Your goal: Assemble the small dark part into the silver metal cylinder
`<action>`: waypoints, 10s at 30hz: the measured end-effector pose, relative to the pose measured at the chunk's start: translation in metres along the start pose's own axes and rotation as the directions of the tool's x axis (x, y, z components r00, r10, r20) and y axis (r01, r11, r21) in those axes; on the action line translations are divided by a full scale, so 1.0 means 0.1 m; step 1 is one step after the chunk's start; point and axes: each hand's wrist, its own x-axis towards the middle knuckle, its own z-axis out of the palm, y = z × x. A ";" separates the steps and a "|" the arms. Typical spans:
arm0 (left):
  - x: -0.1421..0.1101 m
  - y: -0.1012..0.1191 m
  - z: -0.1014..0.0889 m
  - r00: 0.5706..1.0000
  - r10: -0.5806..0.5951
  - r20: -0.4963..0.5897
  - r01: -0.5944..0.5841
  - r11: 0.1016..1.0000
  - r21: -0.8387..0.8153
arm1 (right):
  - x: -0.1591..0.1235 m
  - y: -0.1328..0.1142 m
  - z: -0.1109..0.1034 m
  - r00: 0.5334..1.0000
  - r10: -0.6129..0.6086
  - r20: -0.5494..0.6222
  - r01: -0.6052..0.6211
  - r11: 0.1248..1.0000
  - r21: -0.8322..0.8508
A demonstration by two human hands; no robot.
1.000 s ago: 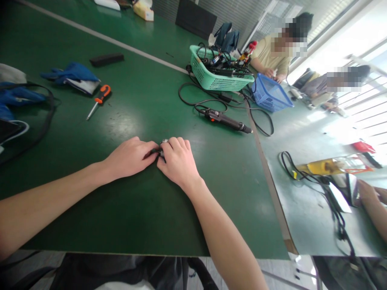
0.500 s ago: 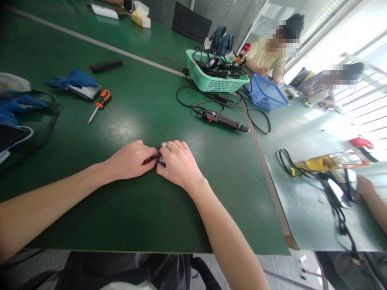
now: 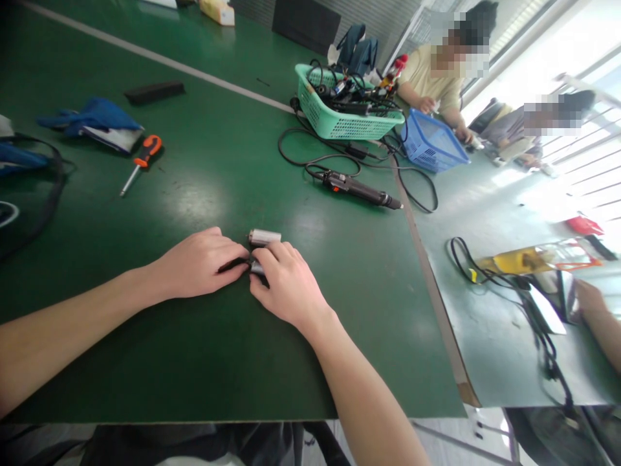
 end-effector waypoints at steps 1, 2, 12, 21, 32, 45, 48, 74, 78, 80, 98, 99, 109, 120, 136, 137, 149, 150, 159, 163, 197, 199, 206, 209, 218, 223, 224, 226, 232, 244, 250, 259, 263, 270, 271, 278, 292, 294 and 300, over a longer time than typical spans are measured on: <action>0.00 0.00 0.00 1.000 0.004 0.002 -0.004 1.000 0.004 | 0.00 0.01 0.00 1.000 0.000 0.008 0.000 1.000 0.007; 0.00 0.00 0.00 1.000 0.007 0.006 -0.007 1.000 0.008 | 0.00 0.02 0.00 1.000 0.000 0.014 0.000 1.000 0.012; -0.03 -0.01 0.04 0.995 0.097 0.022 -0.098 0.993 0.071 | -0.03 0.03 -0.04 0.998 0.017 0.053 -0.017 1.000 -0.007; -0.02 0.03 0.03 0.996 0.091 0.005 -0.091 0.993 0.078 | -0.02 0.00 -0.06 0.997 0.024 0.073 -0.022 0.999 -0.036; -0.02 0.01 0.05 0.993 0.115 -0.012 -0.114 0.991 0.075 | -0.01 -0.02 -0.08 0.995 0.028 0.091 -0.026 0.999 -0.029; -0.02 0.02 0.04 0.995 0.104 -0.002 -0.104 0.991 0.087 | -0.01 -0.02 -0.06 0.996 0.041 0.077 -0.038 0.999 -0.030; -0.02 0.01 0.04 0.995 0.104 -0.004 -0.103 0.991 0.086 | -0.02 -0.02 -0.07 0.996 0.046 0.078 -0.043 0.999 -0.032; 0.00 0.02 0.05 0.998 0.057 -0.019 -0.055 0.993 0.106 | -0.02 0.00 -0.11 0.991 0.075 0.110 -0.065 0.993 -0.094; 0.00 0.03 0.06 0.999 0.036 -0.010 -0.035 0.992 0.121 | -0.03 0.00 -0.12 0.992 0.074 0.107 -0.064 0.994 -0.092; 0.00 0.02 0.06 1.000 0.028 -0.008 -0.027 0.991 0.132 | -0.03 0.00 -0.12 0.992 0.073 0.104 -0.063 0.994 -0.093; 0.00 0.02 0.05 0.999 0.052 -0.015 -0.050 0.991 0.123 | -0.03 0.05 -0.14 0.992 0.072 0.107 -0.067 0.996 -0.051; 0.00 0.02 0.06 0.999 0.052 -0.016 -0.050 0.991 0.120 | -0.03 0.05 -0.15 0.992 0.074 0.106 -0.069 0.997 -0.045; 0.00 0.01 0.04 0.998 0.066 -0.016 -0.064 0.992 0.113 | -0.04 0.07 -0.15 0.994 0.057 0.097 -0.055 0.998 -0.026; 0.00 0.01 0.05 0.996 0.084 -0.009 -0.082 0.989 0.119 | -0.03 0.08 -0.15 0.994 0.041 0.101 -0.039 0.999 -0.024; -0.01 -0.01 0.06 0.995 0.101 -0.001 -0.100 0.986 0.134 | -0.03 0.09 -0.14 0.994 0.026 0.103 -0.025 1.000 -0.006; 0.00 -0.01 0.06 0.995 0.104 -0.001 -0.103 0.986 0.134 | -0.03 0.09 -0.14 0.994 0.025 0.104 -0.024 1.000 -0.007; -0.01 -0.01 0.06 0.994 0.108 -0.011 -0.106 0.987 0.118 | -0.03 0.09 -0.14 0.993 0.026 0.111 -0.025 1.000 -0.013; 0.00 -0.01 0.06 0.994 0.107 -0.011 -0.105 0.988 0.117 | -0.03 0.09 -0.14 0.993 0.025 0.112 -0.023 1.000 -0.014; 0.00 0.00 0.06 0.996 0.085 -0.020 -0.082 0.988 0.134 | -0.03 0.09 -0.14 0.995 0.017 0.101 -0.017 1.000 0.001; 0.00 0.01 0.05 0.997 0.071 -0.008 -0.069 0.988 0.139 | -0.03 0.09 -0.14 0.994 0.009 0.106 -0.008 1.000 -0.008; -0.01 0.02 0.07 1.000 0.020 0.008 -0.020 0.996 0.087 | -0.64 1.63 -0.92 0.764 0.561 -0.319 -0.640 0.725 -0.256; -0.01 0.02 0.06 1.000 0.020 0.008 -0.021 0.996 0.086 | -0.47 1.37 -0.83 0.784 0.468 -0.407 -0.585 0.777 -0.234; -0.03 0.02 0.04 0.999 -0.007 -0.050 0.013 0.992 0.129 | 0.29 0.36 -0.05 0.982 -0.086 -0.169 0.069 0.992 -0.105; -0.03 0.04 0.03 0.996 -0.031 -0.086 0.042 0.991 0.126 | 0.34 0.28 0.10 0.993 -0.086 -0.077 0.082 0.995 -0.057; -0.02 0.07 0.02 0.997 -0.059 -0.046 0.064 0.992 0.111 | -0.01 0.12 -0.12 0.999 -0.049 0.021 0.047 0.997 0.068; -0.01 0.04 0.03 1.000 0.000 0.008 0.000 0.994 0.108 | -0.01 0.09 -0.10 0.998 -0.044 0.042 0.043 0.999 0.028; -0.01 0.03 0.04 1.000 0.004 0.007 -0.005 0.994 0.113 | -0.01 0.09 -0.09 0.998 -0.048 0.040 0.047 0.999 0.027; 0.00 0.02 0.04 1.000 0.009 0.000 -0.009 0.991 0.131 | -0.01 0.09 -0.09 0.998 -0.055 0.033 0.054 0.998 0.025; 0.01 0.01 0.05 0.999 0.032 -0.007 -0.032 0.993 0.110 | -0.02 0.08 -0.09 0.998 -0.050 0.038 0.049 0.999 0.019; 0.00 0.00 0.06 0.998 0.049 -0.028 -0.045 0.992 0.117 | -0.01 0.08 -0.08 0.999 -0.034 0.030 0.033 0.999 0.026; 0.00 0.02 0.07 0.998 0.052 -0.032 -0.047 0.990 0.129 | -0.01 0.08 -0.07 0.999 -0.040 0.020 0.039 0.999 0.022; 0.01 0.02 0.06 0.999 0.043 -0.027 -0.040 0.992 0.121 | -0.01 0.08 -0.07 0.999 -0.036 0.022 0.036 0.999 0.014; 0.01 0.02 0.05 0.998 0.044 -0.034 -0.039 0.993 0.113 | -0.01 0.08 -0.07 0.999 -0.032 0.023 0.031 0.999 0.008; 0.01 0.03 0.04 1.000 0.026 -0.015 -0.024 0.993 0.112 | -0.01 0.08 -0.08 0.999 -0.019 0.027 0.019 1.000 -0.004; 0.01 0.03 0.04 1.000 0.025 -0.013 -0.024 0.993 0.114 | -0.01 0.08 -0.09 0.999 -0.018 0.028 0.018 1.000 -0.005; 0.01 0.03 0.05 0.999 0.030 -0.032 -0.026 0.992 0.125 | -0.01 0.09 -0.10 1.000 -0.007 0.030 0.007 1.000 -0.003; 0.01 0.03 0.05 0.999 0.006 -0.031 -0.002 0.991 0.134 | -0.01 0.09 -0.13 0.999 0.003 0.047 -0.002 1.000 -0.020; 0.01 0.03 0.05 1.000 0.001 -0.028 0.003 0.991 0.134 | -0.01 0.09 -0.13 0.999 0.005 0.046 -0.003 1.000 -0.024; 0.01 0.03 0.06 1.000 0.001 -0.020 0.002 0.989 0.150 | -0.01 0.08 -0.12 0.999 0.013 0.047 -0.012 0.999 -0.035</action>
